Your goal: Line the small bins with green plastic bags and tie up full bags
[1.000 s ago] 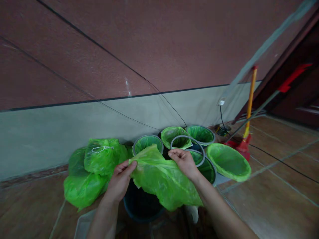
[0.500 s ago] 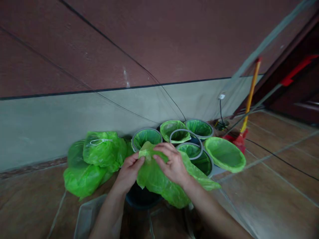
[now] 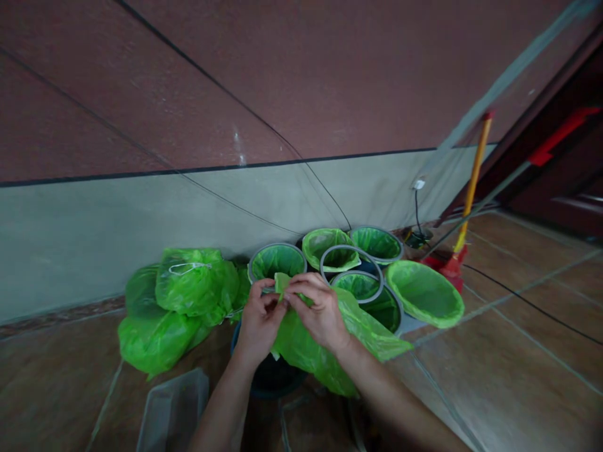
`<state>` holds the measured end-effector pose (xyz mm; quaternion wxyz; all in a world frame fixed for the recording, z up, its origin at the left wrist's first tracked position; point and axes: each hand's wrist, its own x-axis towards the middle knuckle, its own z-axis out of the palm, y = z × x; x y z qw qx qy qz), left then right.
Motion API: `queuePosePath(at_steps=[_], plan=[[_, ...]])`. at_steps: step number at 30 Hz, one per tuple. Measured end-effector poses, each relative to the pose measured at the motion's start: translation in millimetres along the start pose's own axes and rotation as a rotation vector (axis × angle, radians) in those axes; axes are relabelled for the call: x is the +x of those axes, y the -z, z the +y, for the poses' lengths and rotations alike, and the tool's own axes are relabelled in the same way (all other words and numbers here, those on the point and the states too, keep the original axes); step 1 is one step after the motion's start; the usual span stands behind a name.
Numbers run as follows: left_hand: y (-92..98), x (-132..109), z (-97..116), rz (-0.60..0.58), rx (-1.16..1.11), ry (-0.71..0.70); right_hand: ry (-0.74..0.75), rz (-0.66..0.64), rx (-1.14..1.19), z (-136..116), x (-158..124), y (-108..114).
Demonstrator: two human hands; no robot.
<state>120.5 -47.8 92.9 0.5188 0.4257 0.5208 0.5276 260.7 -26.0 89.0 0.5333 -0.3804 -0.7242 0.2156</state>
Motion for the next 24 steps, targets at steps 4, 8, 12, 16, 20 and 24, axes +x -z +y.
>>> queuePosePath(at_steps=[4,8,12,16,20,24], plan=[[-1.1,-2.7,3.3,-0.130,-0.024,-0.013,-0.008,-0.040,0.144,-0.3,-2.6,-0.6],[-2.7,-1.4,1.0,-0.154,0.004,0.001,0.005,0.022,0.156,0.4,-3.3,0.5],[-3.2,-0.4,-2.1,-0.110,-0.006,0.106,-0.013,0.147,0.064,3.5,0.2,5.1],[-0.4,1.4,-8.6,-0.086,0.021,0.137,-0.082,0.213,0.000,7.6,2.4,10.1],[6.2,5.1,-16.2,-0.097,0.178,0.076,-0.190,0.371,-0.043,12.6,7.2,16.5],[13.1,6.8,-13.9,-0.050,0.522,-0.037,-0.220,0.579,0.004,21.2,19.8,31.9]])
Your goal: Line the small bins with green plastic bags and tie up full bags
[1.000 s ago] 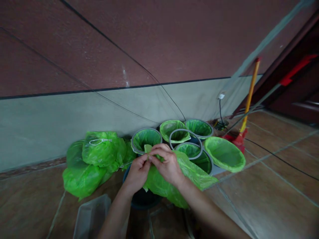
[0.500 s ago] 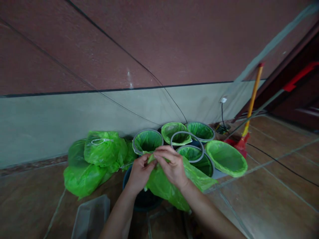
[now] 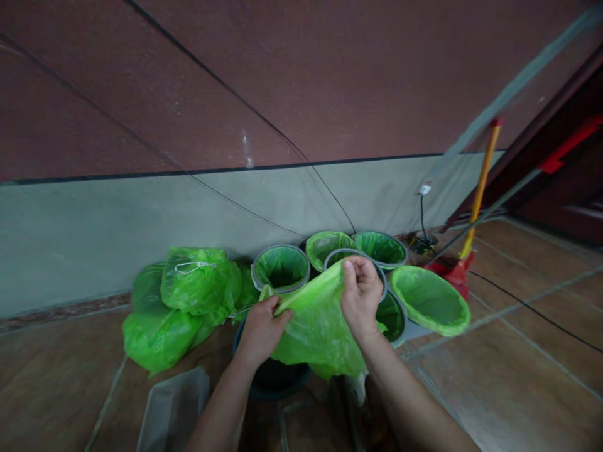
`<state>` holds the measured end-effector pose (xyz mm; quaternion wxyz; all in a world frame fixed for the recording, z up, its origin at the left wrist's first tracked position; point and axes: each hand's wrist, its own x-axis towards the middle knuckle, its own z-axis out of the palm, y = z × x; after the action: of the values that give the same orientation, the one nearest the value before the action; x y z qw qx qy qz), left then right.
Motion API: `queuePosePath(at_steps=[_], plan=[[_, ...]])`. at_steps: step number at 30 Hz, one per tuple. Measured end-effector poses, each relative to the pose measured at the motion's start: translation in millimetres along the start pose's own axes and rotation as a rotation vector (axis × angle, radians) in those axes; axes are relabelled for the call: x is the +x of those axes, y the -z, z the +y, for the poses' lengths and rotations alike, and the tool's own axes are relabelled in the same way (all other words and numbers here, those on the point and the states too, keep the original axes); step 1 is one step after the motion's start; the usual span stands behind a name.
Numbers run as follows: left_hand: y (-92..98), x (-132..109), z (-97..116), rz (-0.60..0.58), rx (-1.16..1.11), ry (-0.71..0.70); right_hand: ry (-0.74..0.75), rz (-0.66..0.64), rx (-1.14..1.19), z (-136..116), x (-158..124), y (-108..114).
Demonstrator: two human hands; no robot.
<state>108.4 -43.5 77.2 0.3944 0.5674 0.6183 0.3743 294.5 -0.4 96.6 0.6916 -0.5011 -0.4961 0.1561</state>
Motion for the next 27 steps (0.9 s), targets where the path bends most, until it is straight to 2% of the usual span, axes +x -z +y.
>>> queuePosePath(at_steps=[2,5,8,12,14,16,18,20,23,27], plan=[[4.7,0.2,0.5,0.031,0.085,-0.005,0.002,0.092,0.002,4.1,12.8,6.1],[12.1,0.7,-1.8,0.056,0.095,-0.011,-0.009,0.204,-0.003,12.5,30.1,19.0],[19.1,1.3,-7.1,0.079,0.130,-0.026,-0.011,0.275,-0.011,22.0,43.3,33.8],[29.0,1.5,-14.3,0.111,0.201,0.021,0.009,0.373,-0.047,35.6,58.2,53.7],[35.1,2.0,-17.7,0.115,0.290,0.051,-0.004,0.441,-0.056,41.9,65.2,63.0],[42.1,3.3,-21.0,0.076,0.479,0.071,-0.017,0.499,-0.056,46.8,71.1,70.5],[49.0,5.0,-23.4,0.015,0.689,0.089,-0.020,0.531,-0.036,49.6,75.3,75.3],[54.5,6.5,-24.5,0.003,0.812,0.090,-0.012,0.541,-0.027,51.1,77.9,77.5],[58.5,6.1,-23.4,0.056,0.851,0.074,-0.002,0.543,-0.060,53.1,80.0,77.9],[59.6,0.8,-18.9,0.044,0.865,0.068,-0.013,0.542,-0.063,56.2,81.2,78.3]])
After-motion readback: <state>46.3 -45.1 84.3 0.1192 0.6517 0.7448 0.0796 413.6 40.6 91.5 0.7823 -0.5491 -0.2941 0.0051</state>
